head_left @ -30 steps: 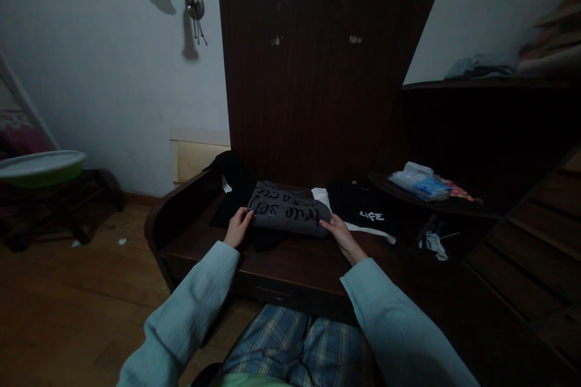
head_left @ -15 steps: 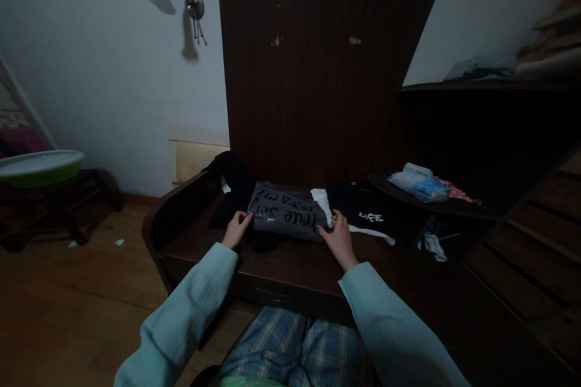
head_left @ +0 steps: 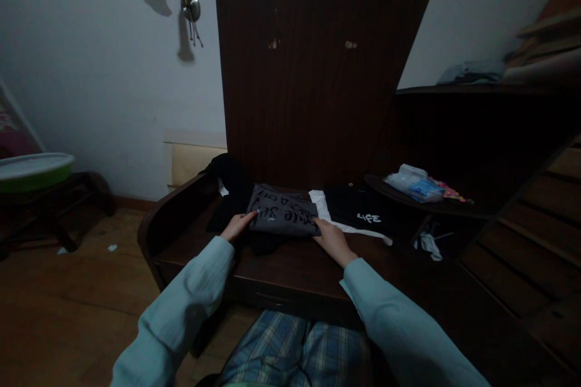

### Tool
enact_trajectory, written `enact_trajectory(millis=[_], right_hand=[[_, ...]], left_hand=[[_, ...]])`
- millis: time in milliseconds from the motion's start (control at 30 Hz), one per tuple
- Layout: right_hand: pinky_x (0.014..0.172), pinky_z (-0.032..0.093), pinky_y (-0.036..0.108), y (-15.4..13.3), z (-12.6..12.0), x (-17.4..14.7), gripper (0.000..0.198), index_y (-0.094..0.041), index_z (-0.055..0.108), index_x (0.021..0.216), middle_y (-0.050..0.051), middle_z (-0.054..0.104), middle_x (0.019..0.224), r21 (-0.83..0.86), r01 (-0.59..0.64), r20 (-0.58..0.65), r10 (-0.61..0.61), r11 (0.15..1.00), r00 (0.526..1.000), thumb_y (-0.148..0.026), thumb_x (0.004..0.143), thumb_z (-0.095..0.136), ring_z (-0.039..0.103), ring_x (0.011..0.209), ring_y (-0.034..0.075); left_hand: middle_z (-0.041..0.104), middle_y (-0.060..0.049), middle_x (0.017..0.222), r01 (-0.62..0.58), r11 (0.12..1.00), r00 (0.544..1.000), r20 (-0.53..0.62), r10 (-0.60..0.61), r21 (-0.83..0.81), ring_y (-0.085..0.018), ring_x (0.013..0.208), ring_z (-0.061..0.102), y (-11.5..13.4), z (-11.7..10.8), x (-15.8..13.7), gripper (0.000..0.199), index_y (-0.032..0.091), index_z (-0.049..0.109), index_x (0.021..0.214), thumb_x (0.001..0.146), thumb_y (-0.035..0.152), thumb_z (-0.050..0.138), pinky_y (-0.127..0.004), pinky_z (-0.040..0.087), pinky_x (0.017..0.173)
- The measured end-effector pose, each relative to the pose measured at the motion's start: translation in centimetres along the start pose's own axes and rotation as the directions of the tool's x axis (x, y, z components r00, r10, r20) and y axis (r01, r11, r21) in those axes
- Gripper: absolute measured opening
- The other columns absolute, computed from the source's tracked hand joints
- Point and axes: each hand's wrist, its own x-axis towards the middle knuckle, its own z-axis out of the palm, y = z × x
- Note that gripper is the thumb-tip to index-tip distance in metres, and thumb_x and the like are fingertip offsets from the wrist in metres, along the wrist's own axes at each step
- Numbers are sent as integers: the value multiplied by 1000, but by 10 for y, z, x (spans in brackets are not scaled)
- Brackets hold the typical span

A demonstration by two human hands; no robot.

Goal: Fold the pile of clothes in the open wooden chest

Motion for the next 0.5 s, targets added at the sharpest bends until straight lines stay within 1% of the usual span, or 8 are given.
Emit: enact_trajectory(millis=[67, 133, 233, 300, 333, 400, 433, 500], right_hand=[[70, 43, 29, -3, -18, 7, 28, -18, 54, 101, 9, 62, 93, -71, -25, 12, 26, 997, 1000, -18, 74, 50, 59, 86, 21], [73, 42, 32, -11, -31, 12, 29, -14, 55, 100, 13, 62, 91, -148, -30, 15, 33, 989, 999, -19, 71, 53, 58, 88, 24], [85, 37, 37, -33, -34, 12, 59, -8, 45, 114, 19, 55, 109, -145, 75, -49, -83, 987, 995, -26, 62, 65, 50, 103, 29], [92, 32, 37, -51, -26, 11, 83, -8, 32, 126, 20, 42, 125, -78, 159, -124, -168, 984, 978, -34, 56, 69, 40, 114, 29], [93, 31, 37, -59, -20, 11, 87, -9, 28, 128, 20, 38, 128, -53, 173, -154, -179, 984, 972, -35, 56, 69, 38, 116, 28], [90, 35, 35, -68, -10, 16, 77, -12, 28, 129, 17, 41, 126, -17, 132, -181, -133, 991, 974, -30, 63, 64, 42, 112, 26], [86, 37, 34, -70, -8, 21, 67, -14, 31, 127, 16, 46, 121, -4, 98, -171, -97, 995, 981, -26, 68, 59, 47, 107, 25], [77, 41, 31, -68, -9, 32, 49, -18, 39, 122, 11, 56, 108, 16, 35, -121, -33, 999, 992, -20, 74, 50, 55, 94, 22]], left_hand=[[56, -2, 53, 25, 1000, 1000, -9, -25, -19, -15, 49, 54, 13, 4, -2, 40, 12, 58, 67, 58, 51, 60, -23, 37, 44], [59, -2, 59, 57, 992, 998, 41, -53, -113, -14, 51, 56, 26, 11, -6, 36, 13, 58, 74, 63, 47, 58, -22, 39, 45], [63, -3, 73, 163, 926, 980, 162, -113, -339, -15, 61, 60, 39, 26, -14, 31, 16, 56, 89, 69, 39, 53, -24, 46, 55], [64, -5, 80, 203, 880, 969, 214, -120, -430, -16, 70, 60, 44, 37, -20, 29, 16, 54, 93, 72, 36, 50, -26, 48, 64], [64, -6, 83, 195, 873, 968, 230, -98, -447, -16, 74, 60, 46, 41, -22, 30, 16, 54, 95, 73, 37, 48, -27, 48, 68], [63, -7, 90, 121, 900, 962, 273, -2, -420, -18, 85, 59, 44, 46, -27, 37, 16, 53, 98, 75, 43, 42, -30, 46, 76], [62, -8, 94, 45, 928, 953, 295, 72, -370, -19, 90, 57, 41, 46, -29, 42, 16, 53, 99, 76, 48, 38, -32, 44, 80], [60, -11, 103, -195, 968, 905, 352, 240, -158, -23, 102, 52, 29, 43, -34, 49, 15, 54, 98, 75, 54, 36, -36, 38, 90]])
